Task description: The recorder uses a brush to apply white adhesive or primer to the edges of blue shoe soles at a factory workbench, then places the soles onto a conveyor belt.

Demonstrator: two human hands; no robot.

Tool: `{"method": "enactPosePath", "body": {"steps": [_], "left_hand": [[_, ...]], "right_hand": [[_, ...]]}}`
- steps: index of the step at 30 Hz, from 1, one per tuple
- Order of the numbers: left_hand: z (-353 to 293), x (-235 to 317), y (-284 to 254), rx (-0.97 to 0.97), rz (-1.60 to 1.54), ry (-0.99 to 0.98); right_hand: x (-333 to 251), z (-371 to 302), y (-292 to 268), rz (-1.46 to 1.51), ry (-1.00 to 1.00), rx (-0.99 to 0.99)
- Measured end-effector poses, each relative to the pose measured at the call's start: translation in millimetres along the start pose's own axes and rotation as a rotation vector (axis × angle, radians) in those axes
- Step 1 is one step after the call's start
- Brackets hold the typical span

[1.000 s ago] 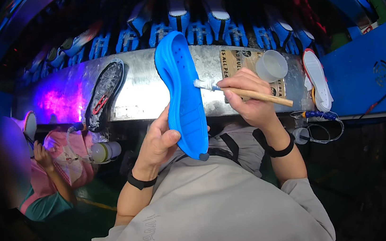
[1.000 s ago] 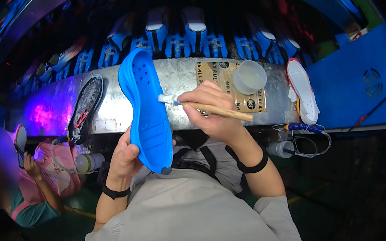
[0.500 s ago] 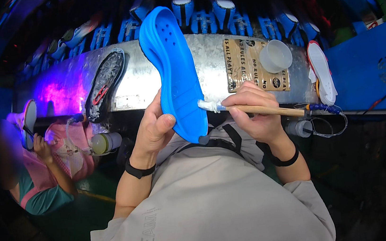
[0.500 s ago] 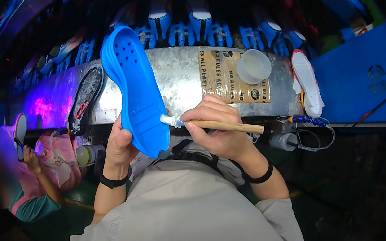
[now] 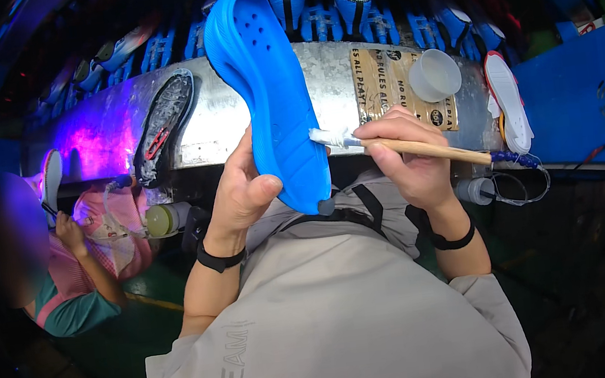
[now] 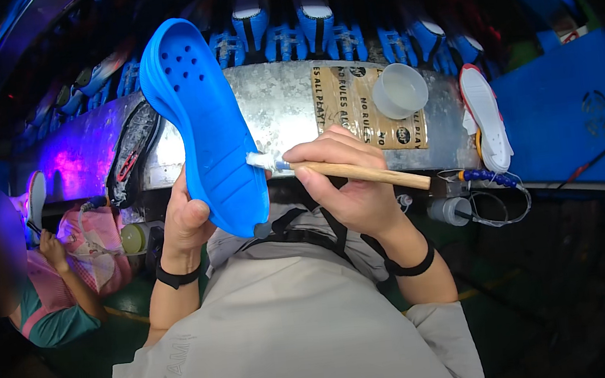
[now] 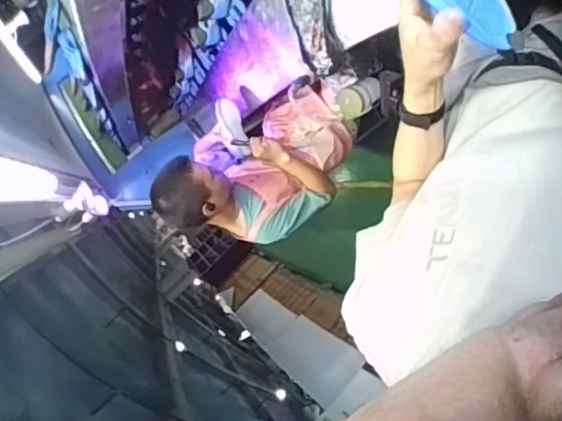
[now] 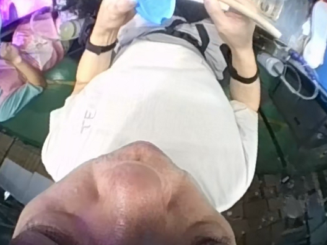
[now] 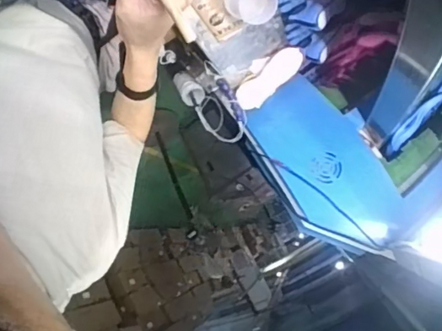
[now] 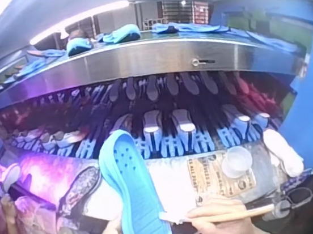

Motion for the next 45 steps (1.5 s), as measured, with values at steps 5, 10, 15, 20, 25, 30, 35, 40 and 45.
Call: {"method": "enactPosePath", "body": {"steps": [5,10,15,20,25,30,35,40,45], "left_hand": [[-0.4,1.5,-1.4,0.016,0.004,0.002],[0.0,-5.6,-3.5,0.018,-0.016,-0.014],[-0.9,-2.9,7.1,-0.045,-0.011,-0.064],[-0.8,-1.8,10.9,-0.06,-0.022,-0.069],[0.6,-6.5,-1.0,0.068,0.002,-0.036],[4.9,1.2,-5.9,0.045,0.001,-0.016],[0.4,-3.4,-3.8,-0.113,-0.196,-0.056],[3.5,18.2,3.8,-0.38,-0.412,-0.132],[65.6,174.1,-6.3,-0.433,-0.026,0.245]], "right_hand": [[-5.0,-1.1,5.6,-0.078,-0.012,-0.058],[-7.5,-5.2,7.7,-0.043,0.032,-0.132],[-9.2,3.4,0.9,-0.054,-0.027,0.024],[-14.0,1.9,10.8,-0.226,-0.134,-0.04],[-10.5,-3.2,11.4,-0.151,-0.03,-0.11],[-4.1,-1.4,-4.6,0.087,0.06,0.026],[31.6,-28.1,-25.8,0.07,0.222,0.359],[112.0,-78.1,-43.1,-0.07,0.294,0.44],[140.9,-88.1,-39.4,-0.176,0.246,0.35]]}}
Point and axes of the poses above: each hand's wrist, its own z-axis towards the middle knuckle, its own y-axis out of the palm, x = y × z, the point moved 7 cm from there along z, towards the middle knuckle, and after that the axes turned 12 degrees about z, right-handed, at the moved point
